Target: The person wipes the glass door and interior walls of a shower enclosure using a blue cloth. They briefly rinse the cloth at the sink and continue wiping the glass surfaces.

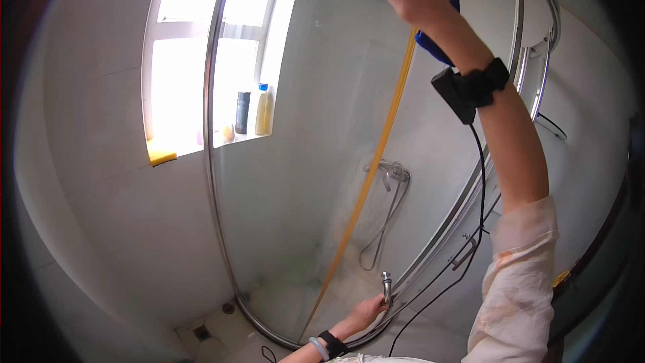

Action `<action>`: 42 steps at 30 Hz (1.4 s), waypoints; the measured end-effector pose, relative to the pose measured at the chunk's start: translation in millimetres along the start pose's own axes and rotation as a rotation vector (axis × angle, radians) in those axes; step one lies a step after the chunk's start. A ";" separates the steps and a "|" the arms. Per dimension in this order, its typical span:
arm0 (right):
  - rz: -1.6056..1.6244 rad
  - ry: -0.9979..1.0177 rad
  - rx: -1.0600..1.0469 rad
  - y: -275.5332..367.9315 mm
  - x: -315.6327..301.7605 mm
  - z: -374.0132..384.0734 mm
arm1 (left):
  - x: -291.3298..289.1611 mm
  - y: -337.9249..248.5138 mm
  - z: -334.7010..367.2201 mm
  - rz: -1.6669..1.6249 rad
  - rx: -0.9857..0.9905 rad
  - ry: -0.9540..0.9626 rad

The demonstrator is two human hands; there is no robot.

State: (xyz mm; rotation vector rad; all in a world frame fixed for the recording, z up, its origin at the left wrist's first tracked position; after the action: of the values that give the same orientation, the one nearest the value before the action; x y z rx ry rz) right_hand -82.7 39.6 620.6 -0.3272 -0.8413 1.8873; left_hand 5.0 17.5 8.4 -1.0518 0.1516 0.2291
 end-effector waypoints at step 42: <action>0.388 -0.145 0.232 107.2 -47.7 -240.5 | -15.2 -13.4 13.8 -0.060 -0.033 0.026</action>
State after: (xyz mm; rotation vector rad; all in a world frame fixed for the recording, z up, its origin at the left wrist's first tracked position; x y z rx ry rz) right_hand 0.2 68.5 367.9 -0.2216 -0.6767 2.3695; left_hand -6.0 21.4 29.9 -1.0905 0.1403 0.1640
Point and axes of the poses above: each hand's wrist, its own z-axis towards the middle knuckle, its own x-axis out of the palm, y = z × x, the point moved 2 cm from there along z, towards the middle knuckle, and after that the axes turned 14 degrees about -y, right-handed, at the moved point
